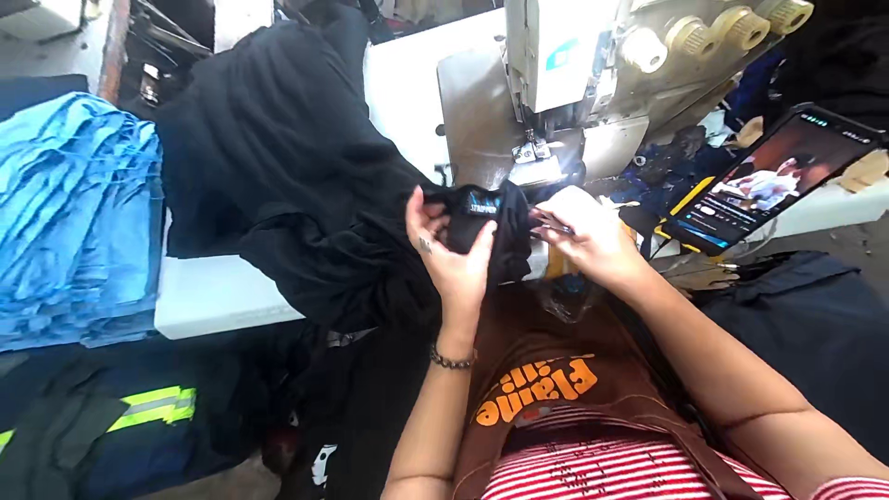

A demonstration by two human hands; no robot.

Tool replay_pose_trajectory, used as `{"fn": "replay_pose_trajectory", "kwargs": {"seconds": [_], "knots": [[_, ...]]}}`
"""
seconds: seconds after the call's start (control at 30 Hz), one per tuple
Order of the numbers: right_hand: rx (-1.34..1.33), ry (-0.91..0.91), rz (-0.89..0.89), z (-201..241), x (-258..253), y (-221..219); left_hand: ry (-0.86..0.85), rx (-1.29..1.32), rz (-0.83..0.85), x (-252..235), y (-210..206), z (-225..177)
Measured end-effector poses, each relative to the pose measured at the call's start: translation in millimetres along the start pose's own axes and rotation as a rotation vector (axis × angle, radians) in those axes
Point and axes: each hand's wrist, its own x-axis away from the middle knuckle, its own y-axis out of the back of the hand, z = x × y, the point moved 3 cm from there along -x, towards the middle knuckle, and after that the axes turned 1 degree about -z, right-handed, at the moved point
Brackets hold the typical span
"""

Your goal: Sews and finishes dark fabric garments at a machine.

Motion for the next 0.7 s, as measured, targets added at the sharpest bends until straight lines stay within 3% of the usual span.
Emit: {"fn": "replay_pose_trajectory", "kwargs": {"seconds": [0.1,0.23,0.3,0.43,0.53,0.7], "knots": [[-0.07,-0.173,0.089,-10,11,24,-0.062,-0.009,-0.004,9,14,-3],[-0.038,-0.21,0.035,-6,6,57,-0.234,-0.348,0.137,-39,30,-29],[0.106,-0.143,-0.062,2,-2,67,-0.217,-0.493,0.253,-68,26,-32],[0.413,0.087,-0.185,18,-23,65,-0.003,-0.362,0.387,-104,15,-26],[0.539,0.238,-0.233,20,-36,52,0.001,-0.111,0.378,-96,21,-42],[0.578,0.355,-0.163,27,-57,33,-0.013,-0.054,0.369,-83,29,-56]]}}
